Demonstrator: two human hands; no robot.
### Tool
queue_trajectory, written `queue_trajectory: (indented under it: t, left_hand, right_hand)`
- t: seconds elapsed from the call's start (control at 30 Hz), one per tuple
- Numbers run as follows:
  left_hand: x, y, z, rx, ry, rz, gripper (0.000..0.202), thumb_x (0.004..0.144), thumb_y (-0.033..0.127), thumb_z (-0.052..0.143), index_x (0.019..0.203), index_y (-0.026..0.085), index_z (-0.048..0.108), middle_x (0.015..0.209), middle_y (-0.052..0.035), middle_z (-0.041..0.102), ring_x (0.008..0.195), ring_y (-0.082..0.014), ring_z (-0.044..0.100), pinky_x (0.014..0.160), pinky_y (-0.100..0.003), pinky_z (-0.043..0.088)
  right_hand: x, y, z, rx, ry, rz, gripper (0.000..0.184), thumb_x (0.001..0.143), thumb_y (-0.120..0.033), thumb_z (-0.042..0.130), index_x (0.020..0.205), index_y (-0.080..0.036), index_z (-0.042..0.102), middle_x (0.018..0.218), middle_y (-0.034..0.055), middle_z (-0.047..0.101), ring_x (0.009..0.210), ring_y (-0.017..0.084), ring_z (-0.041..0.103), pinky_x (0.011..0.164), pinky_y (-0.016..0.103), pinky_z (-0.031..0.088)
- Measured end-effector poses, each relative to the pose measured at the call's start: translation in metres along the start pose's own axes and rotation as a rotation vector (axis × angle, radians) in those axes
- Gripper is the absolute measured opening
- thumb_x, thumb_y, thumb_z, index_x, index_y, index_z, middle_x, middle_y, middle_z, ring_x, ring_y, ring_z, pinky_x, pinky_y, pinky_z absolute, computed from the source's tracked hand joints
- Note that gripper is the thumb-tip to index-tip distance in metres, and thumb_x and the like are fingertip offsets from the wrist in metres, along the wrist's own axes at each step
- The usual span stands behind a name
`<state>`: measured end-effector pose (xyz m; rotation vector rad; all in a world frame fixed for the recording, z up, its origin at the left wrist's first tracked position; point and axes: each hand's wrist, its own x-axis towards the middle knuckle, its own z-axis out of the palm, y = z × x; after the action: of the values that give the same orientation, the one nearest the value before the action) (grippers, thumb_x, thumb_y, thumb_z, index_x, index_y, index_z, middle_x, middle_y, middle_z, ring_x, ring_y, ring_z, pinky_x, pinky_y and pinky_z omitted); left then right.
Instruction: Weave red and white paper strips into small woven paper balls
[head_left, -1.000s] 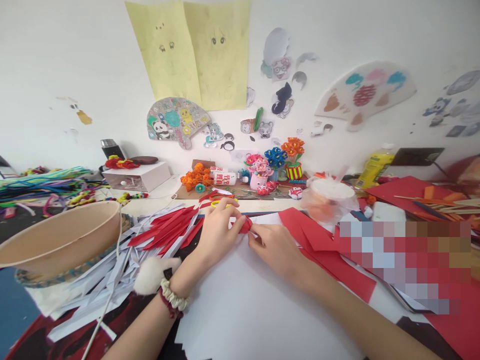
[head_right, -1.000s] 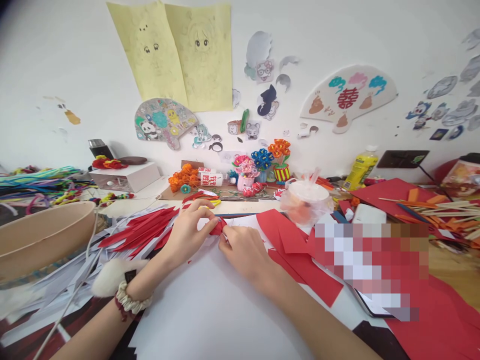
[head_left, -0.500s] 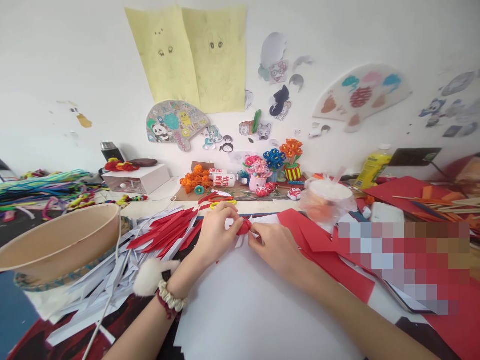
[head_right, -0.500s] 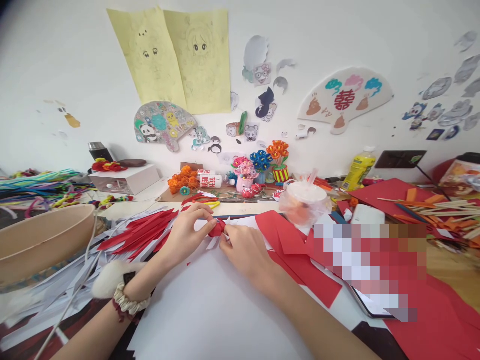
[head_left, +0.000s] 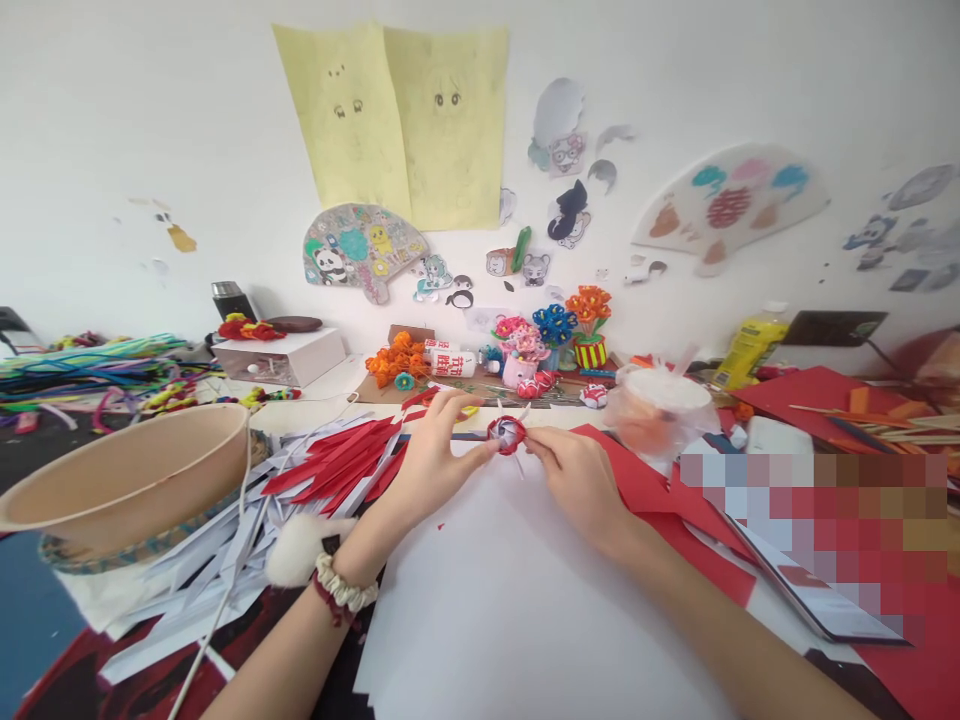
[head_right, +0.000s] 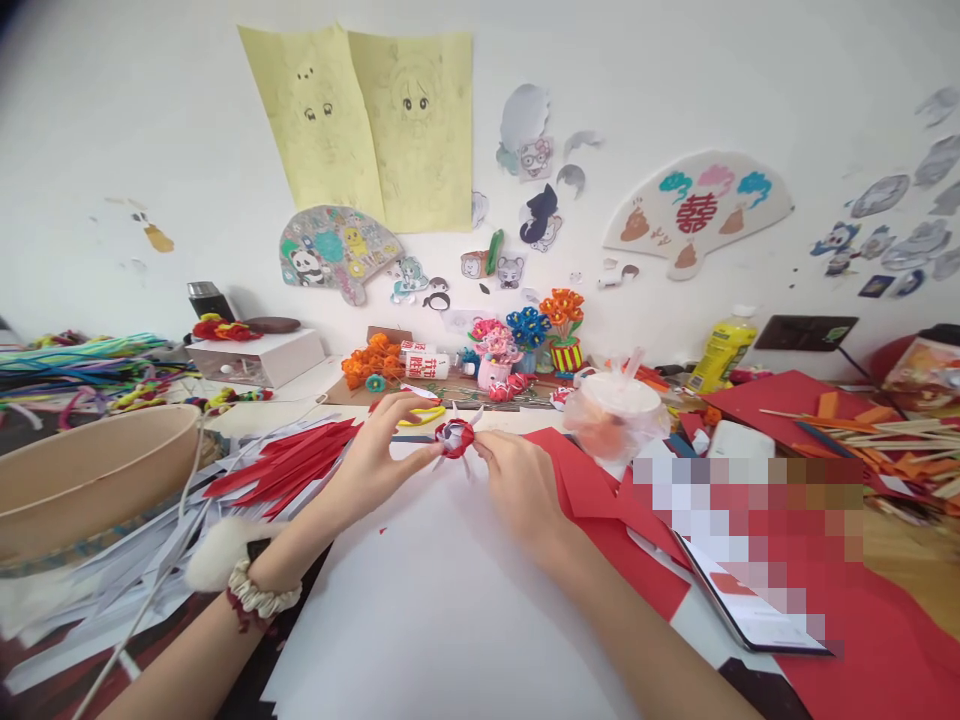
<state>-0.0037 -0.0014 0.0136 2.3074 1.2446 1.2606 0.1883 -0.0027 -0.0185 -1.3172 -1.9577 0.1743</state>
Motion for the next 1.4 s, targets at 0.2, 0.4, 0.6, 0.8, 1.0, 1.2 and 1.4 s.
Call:
queue_trajectory:
  t: [0.2,0.4,0.6,0.8,1.0,1.2,1.4]
  left_hand:
    - [-0.001,-0.001,-0.003,-0.044,-0.197,0.072,0.058,0.073,0.035,0.076,0.124,0.025,0.051,0.123,-0.0086,0.058,0.104,-0.0238,0.057,0.089,-0.039,0.048]
    - [-0.004,0.003,-0.002,0.04,-0.165,0.088,0.046,0.079,0.028,0.07,0.122,0.027,0.053,0.11,-0.0029,0.064,0.087,-0.018,0.059,0.08,-0.032,0.047]
    - [-0.005,0.002,0.003,0.101,-0.048,0.049,0.041,0.08,0.031,0.068,0.118,0.026,0.055,0.106,-0.002,0.065,0.084,-0.0171,0.06,0.074,-0.03,0.047]
    - [-0.005,-0.002,0.004,0.109,0.01,0.01,0.042,0.078,0.032,0.071,0.116,0.026,0.055,0.109,-0.0014,0.065,0.078,-0.0148,0.06,0.07,-0.028,0.047]
    - [-0.006,0.002,0.006,0.101,-0.049,-0.012,0.042,0.078,0.032,0.072,0.116,0.028,0.056,0.101,0.0024,0.069,0.075,-0.0139,0.062,0.068,-0.026,0.047]
    - [-0.006,0.006,0.004,0.089,-0.025,-0.002,0.039,0.075,0.035,0.075,0.11,0.027,0.061,0.094,0.0027,0.071,0.071,-0.0134,0.063,0.069,-0.025,0.048]
    - [-0.005,0.008,0.003,0.059,-0.016,0.039,0.041,0.074,0.035,0.076,0.111,0.024,0.063,0.092,0.001,0.072,0.07,-0.0126,0.061,0.068,-0.023,0.048]
  right_hand:
    - [0.004,0.007,0.0,0.19,0.082,-0.057,0.031,0.085,-0.012,0.042,0.092,-0.02,0.071,0.082,0.0033,0.072,0.07,0.019,0.062,0.062,0.026,0.042]
    - [0.008,0.004,-0.002,0.3,0.043,-0.097,0.026,0.088,-0.018,0.046,0.102,-0.021,0.068,0.099,0.0052,0.072,0.085,0.021,0.065,0.068,0.029,0.048]
    - [0.009,0.001,-0.007,0.348,0.116,-0.157,0.039,0.082,-0.016,0.052,0.12,-0.024,0.061,0.116,0.0064,0.066,0.102,0.022,0.063,0.086,0.036,0.052]
    - [0.006,-0.005,-0.008,0.263,0.092,-0.204,0.049,0.077,-0.025,0.063,0.125,-0.027,0.058,0.134,0.0077,0.05,0.123,0.028,0.049,0.102,0.044,0.043]
    - [0.007,-0.001,-0.006,0.233,0.128,-0.271,0.036,0.082,-0.03,0.068,0.117,-0.025,0.061,0.116,0.0072,0.064,0.112,0.026,0.056,0.095,0.043,0.047]
    - [0.006,-0.003,-0.009,0.277,0.145,-0.322,0.033,0.085,-0.029,0.067,0.117,-0.026,0.062,0.111,0.0062,0.067,0.107,0.025,0.058,0.092,0.041,0.05]
    - [0.008,-0.002,-0.012,0.333,0.13,-0.337,0.036,0.082,-0.032,0.07,0.117,-0.026,0.064,0.11,0.0065,0.068,0.105,0.024,0.06,0.09,0.04,0.051]
